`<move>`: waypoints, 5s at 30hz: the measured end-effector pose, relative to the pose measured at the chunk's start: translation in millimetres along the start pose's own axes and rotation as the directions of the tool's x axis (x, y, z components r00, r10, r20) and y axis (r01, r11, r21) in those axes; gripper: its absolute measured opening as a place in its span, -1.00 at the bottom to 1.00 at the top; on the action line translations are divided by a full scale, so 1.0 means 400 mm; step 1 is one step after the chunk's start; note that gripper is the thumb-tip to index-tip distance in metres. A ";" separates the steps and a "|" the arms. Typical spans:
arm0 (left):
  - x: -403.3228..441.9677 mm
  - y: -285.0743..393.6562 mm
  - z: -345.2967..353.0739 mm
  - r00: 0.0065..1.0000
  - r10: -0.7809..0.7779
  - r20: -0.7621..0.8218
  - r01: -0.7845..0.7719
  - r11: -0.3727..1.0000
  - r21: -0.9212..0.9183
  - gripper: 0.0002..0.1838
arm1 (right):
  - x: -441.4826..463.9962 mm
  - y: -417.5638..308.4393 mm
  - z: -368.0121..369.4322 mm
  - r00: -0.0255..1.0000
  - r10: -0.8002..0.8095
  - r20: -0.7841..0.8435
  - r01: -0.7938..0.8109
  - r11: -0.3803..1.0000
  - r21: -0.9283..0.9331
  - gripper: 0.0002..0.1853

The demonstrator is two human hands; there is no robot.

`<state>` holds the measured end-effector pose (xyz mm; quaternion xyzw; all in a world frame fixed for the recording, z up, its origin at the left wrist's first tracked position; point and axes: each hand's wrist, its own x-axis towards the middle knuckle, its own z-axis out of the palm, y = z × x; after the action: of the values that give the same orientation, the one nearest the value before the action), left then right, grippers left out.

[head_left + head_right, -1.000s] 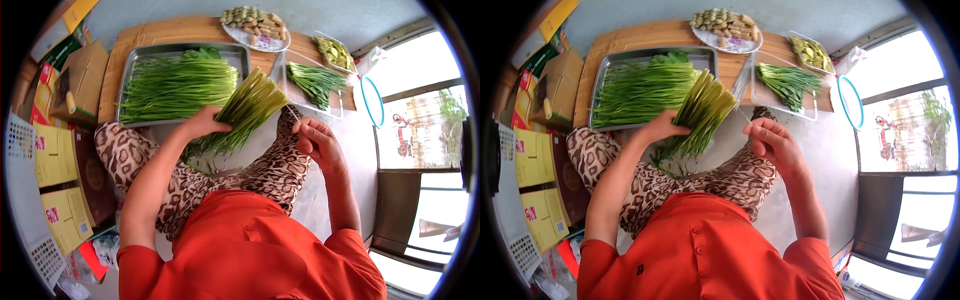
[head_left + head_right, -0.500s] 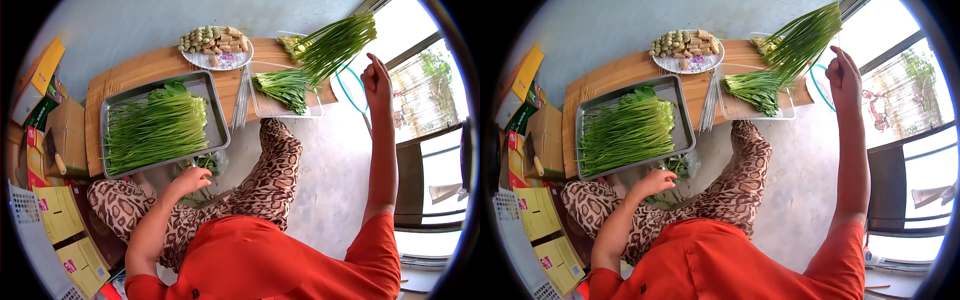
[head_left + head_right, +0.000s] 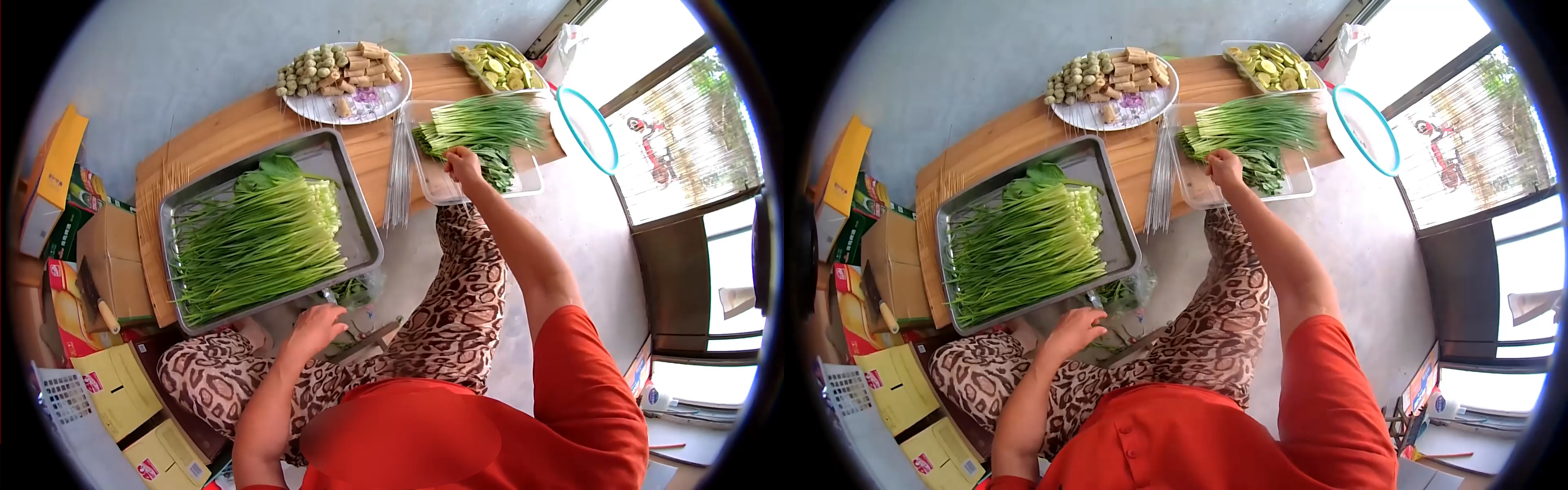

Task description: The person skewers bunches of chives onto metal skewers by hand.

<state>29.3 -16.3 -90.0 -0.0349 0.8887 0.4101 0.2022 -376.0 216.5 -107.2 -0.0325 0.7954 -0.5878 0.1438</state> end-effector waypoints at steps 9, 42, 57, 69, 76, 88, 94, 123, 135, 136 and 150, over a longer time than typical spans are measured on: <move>0.012 0.021 0.005 0.999 -0.028 0.042 0.023 0.994 0.109 -0.60 | -0.073 -0.042 -0.023 0.995 0.052 0.083 -0.031 0.969 -0.244 -0.88; -0.110 0.041 -0.272 0.984 0.039 -0.171 -0.041 0.999 -0.008 -0.60 | -0.328 -0.105 -0.006 0.944 -0.327 0.054 0.169 0.335 -0.927 -0.85; -0.095 0.011 -0.249 0.976 0.043 -0.211 -0.005 0.984 0.177 -0.59 | -0.378 0.097 0.182 0.974 0.223 0.029 -0.194 0.898 -0.394 -0.69; -0.072 0.001 -0.239 0.970 0.071 -0.232 -0.019 0.975 0.220 -0.59 | -0.381 0.073 0.182 0.954 0.284 0.095 -0.284 0.959 -0.015 -0.86; -0.066 0.013 -0.247 0.981 0.044 -0.187 -0.003 0.978 0.210 -0.61 | -0.382 0.094 0.156 0.971 0.215 0.108 -0.212 0.976 -0.045 -0.84; -0.051 0.025 -0.244 0.939 0.165 -0.303 -0.118 0.979 0.166 -0.69 | -0.466 0.138 0.148 0.896 0.257 0.363 -0.311 0.946 0.096 -0.85; -0.041 0.028 -0.241 0.932 0.184 -0.313 -0.136 0.976 0.172 -0.72 | -0.460 0.126 0.134 0.880 0.262 0.397 -0.221 0.964 -0.147 -0.85; -0.031 0.022 -0.237 0.916 0.234 -0.325 -0.170 0.962 0.215 -0.74 | -0.470 -0.055 0.034 0.727 0.358 0.586 -0.273 0.934 -0.232 -0.82; -0.052 0.167 -0.191 0.973 0.139 -0.184 -0.226 0.727 -0.649 -0.64 | -0.825 -0.251 0.140 0.670 0.123 0.732 0.136 0.949 -0.285 -0.80; -0.061 0.179 -0.178 0.969 0.156 -0.194 -0.248 0.656 -0.713 -0.66 | -0.839 -0.256 0.153 0.661 0.098 0.744 0.173 0.945 -0.279 -0.80; -0.143 0.198 -0.026 0.912 0.081 -0.403 -0.319 0.759 -0.568 -0.83 | -0.774 -0.340 0.224 0.585 -0.259 0.769 0.329 0.942 0.067 -0.76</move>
<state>60.0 22.5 -5.1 -0.0762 0.7228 0.6862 -0.0300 -72.0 160.0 56.1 -0.4158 0.6653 -0.4997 0.3671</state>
